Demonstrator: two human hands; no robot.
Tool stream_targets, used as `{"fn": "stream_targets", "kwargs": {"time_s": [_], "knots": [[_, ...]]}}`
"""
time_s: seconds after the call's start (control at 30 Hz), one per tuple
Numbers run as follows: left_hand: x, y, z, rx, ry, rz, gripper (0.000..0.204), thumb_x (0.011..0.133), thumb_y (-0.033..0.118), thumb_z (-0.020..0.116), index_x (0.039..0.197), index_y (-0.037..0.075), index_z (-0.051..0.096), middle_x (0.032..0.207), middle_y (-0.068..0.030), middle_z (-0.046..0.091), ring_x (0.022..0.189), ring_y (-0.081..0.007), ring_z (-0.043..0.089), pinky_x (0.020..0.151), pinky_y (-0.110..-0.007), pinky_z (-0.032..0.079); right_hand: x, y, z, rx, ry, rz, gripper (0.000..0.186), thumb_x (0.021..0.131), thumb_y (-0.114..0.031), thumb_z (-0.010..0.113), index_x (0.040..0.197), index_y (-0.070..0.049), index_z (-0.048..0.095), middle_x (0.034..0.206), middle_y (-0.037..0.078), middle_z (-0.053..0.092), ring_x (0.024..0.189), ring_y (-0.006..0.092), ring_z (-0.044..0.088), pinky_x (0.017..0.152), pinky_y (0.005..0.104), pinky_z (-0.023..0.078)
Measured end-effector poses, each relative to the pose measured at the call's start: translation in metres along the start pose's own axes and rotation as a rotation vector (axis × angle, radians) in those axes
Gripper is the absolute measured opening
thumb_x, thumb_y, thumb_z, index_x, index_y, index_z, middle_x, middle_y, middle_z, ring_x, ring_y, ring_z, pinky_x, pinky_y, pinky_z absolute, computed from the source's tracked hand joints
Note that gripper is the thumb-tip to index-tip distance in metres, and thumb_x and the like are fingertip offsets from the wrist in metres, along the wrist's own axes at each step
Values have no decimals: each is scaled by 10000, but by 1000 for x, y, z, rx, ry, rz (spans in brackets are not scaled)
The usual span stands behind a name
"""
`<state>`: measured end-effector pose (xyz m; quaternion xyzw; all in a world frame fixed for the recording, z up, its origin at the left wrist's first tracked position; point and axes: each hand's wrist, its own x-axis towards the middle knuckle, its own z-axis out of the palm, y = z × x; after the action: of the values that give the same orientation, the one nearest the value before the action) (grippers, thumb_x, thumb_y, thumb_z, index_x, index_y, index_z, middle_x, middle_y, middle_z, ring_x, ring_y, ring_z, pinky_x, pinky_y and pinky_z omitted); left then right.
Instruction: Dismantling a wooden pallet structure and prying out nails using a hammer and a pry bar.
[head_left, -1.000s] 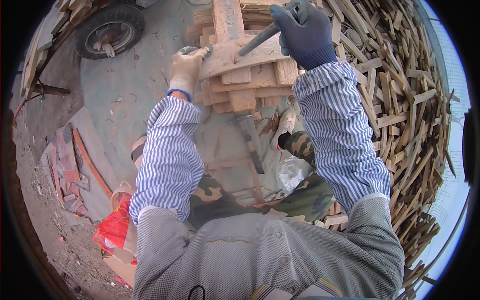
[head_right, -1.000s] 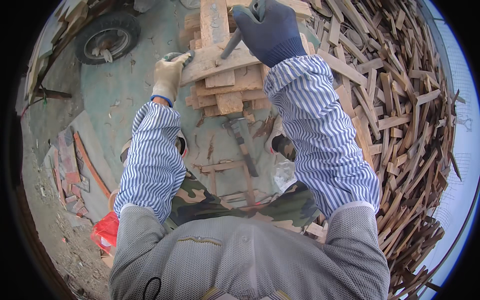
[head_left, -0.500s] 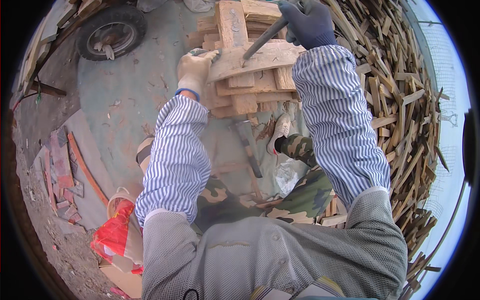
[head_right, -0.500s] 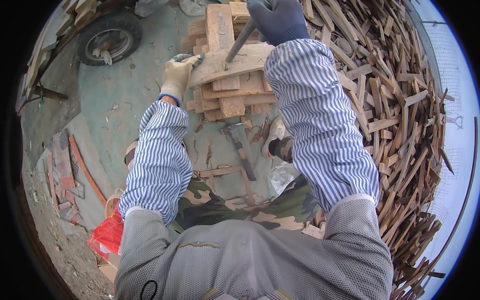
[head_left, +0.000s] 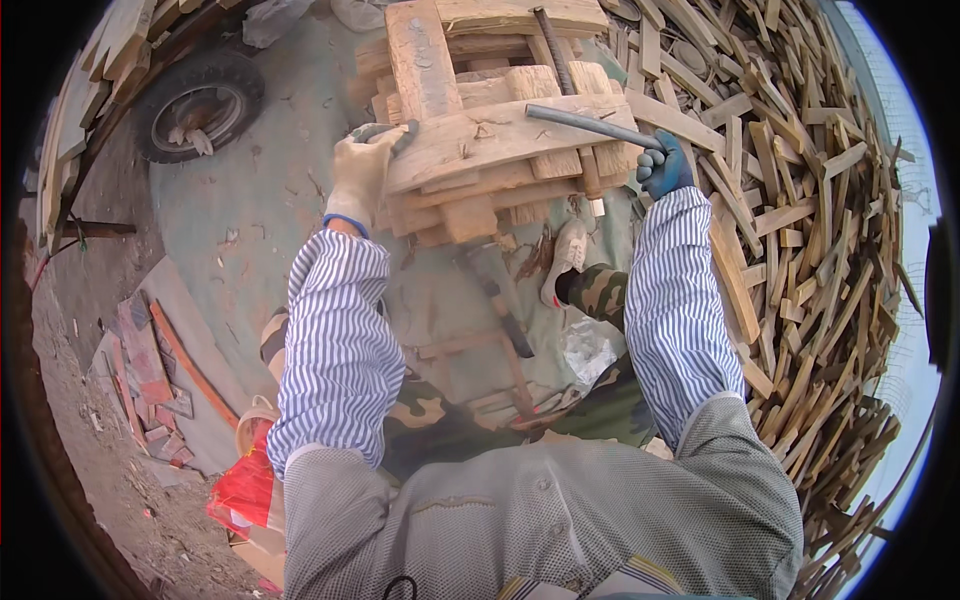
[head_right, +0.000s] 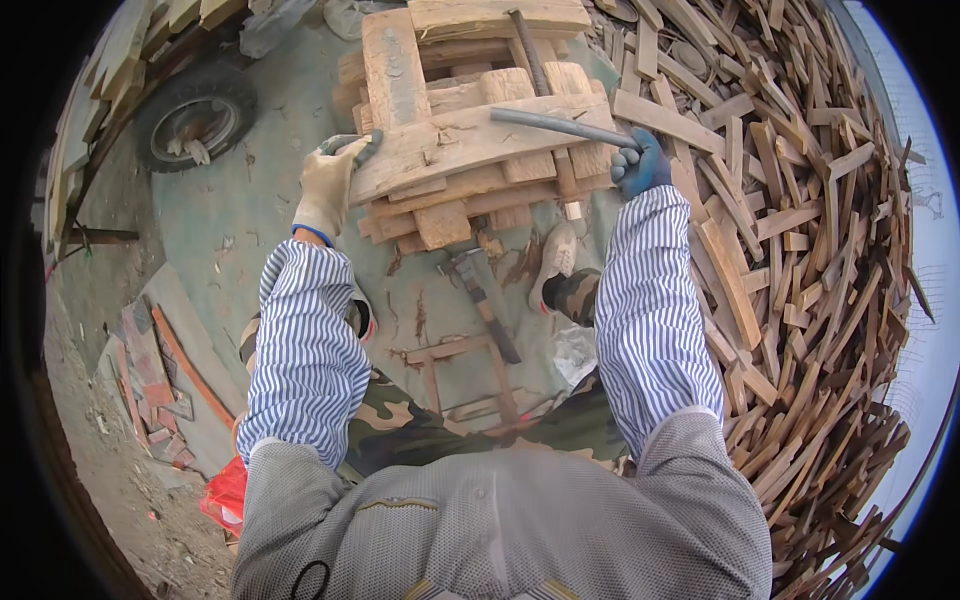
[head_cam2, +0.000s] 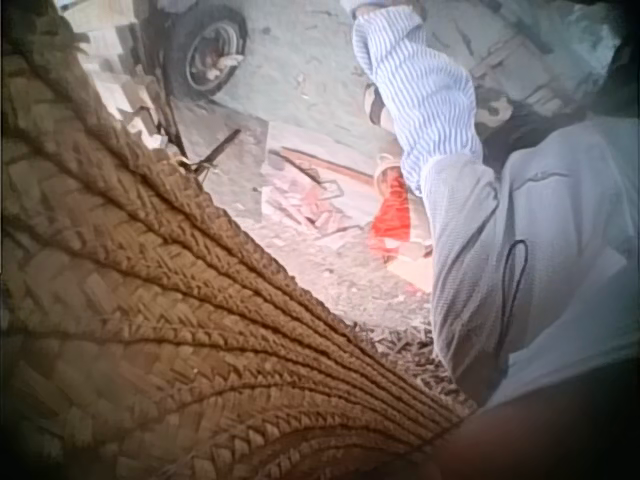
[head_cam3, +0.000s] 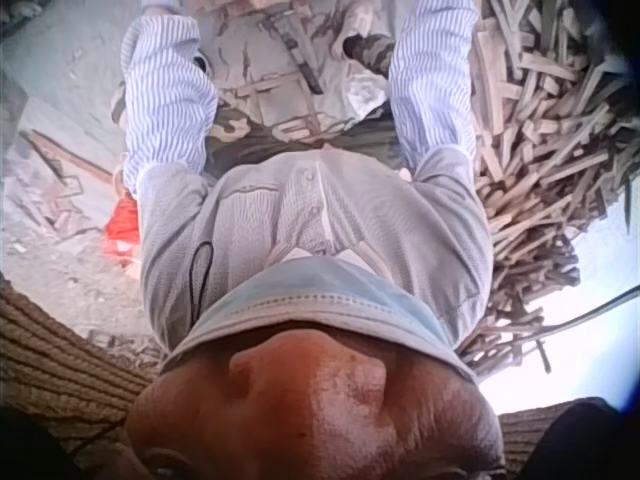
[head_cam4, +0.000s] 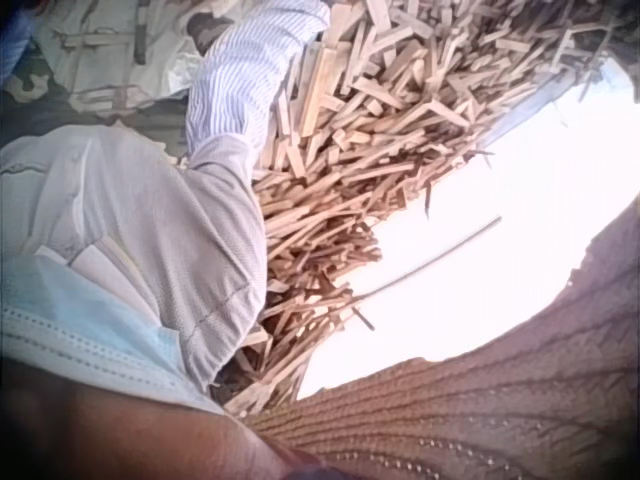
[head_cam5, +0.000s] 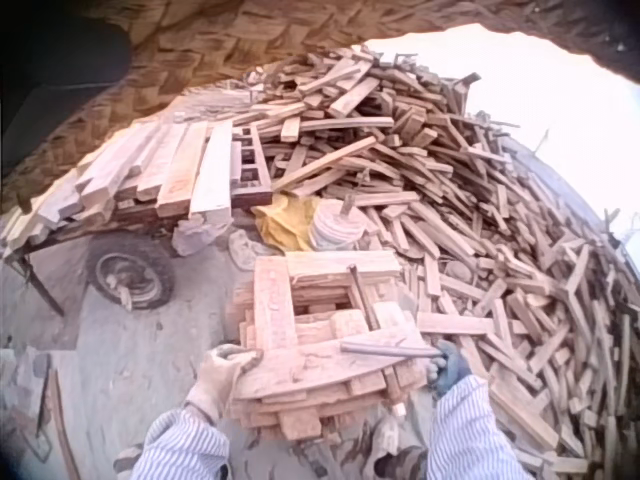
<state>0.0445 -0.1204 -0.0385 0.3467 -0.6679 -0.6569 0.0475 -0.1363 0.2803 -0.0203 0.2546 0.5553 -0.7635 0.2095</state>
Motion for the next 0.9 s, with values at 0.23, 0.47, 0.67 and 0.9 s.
{"fn": "stream_targets", "kwargs": {"time_s": [0.23,0.47,0.67,0.9], "knots": [[6,-13,-5,-79,-31,78,299,829,237,760,982,-17,730,930,-68,720,838,-132,630,767,-261,499,9,21,15,-129,37,47,196,989,-290,518,849,-155,495,538,-37,385,508,149,428,437,292,351],[9,-15,3,83,-10,144,331,829,271,754,1018,0,734,947,-71,737,867,-133,653,778,-258,506,-8,14,22,-63,110,-19,178,989,-236,487,849,-127,475,569,1,394,504,162,423,444,304,326],[22,-35,-15,-28,-20,128,367,829,291,755,1040,-8,729,942,-87,740,860,-130,653,770,-263,504,-141,-8,170,-673,-194,-745,235,917,-229,662,858,-12,594,546,68,563,449,168,597,397,264,457],[-6,11,3,105,-32,72,306,853,248,748,1039,6,731,938,-38,722,860,-113,639,767,-252,503,-59,-8,53,-289,52,-244,240,1001,-287,491,859,-95,514,555,8,415,507,179,478,415,294,359]]}}
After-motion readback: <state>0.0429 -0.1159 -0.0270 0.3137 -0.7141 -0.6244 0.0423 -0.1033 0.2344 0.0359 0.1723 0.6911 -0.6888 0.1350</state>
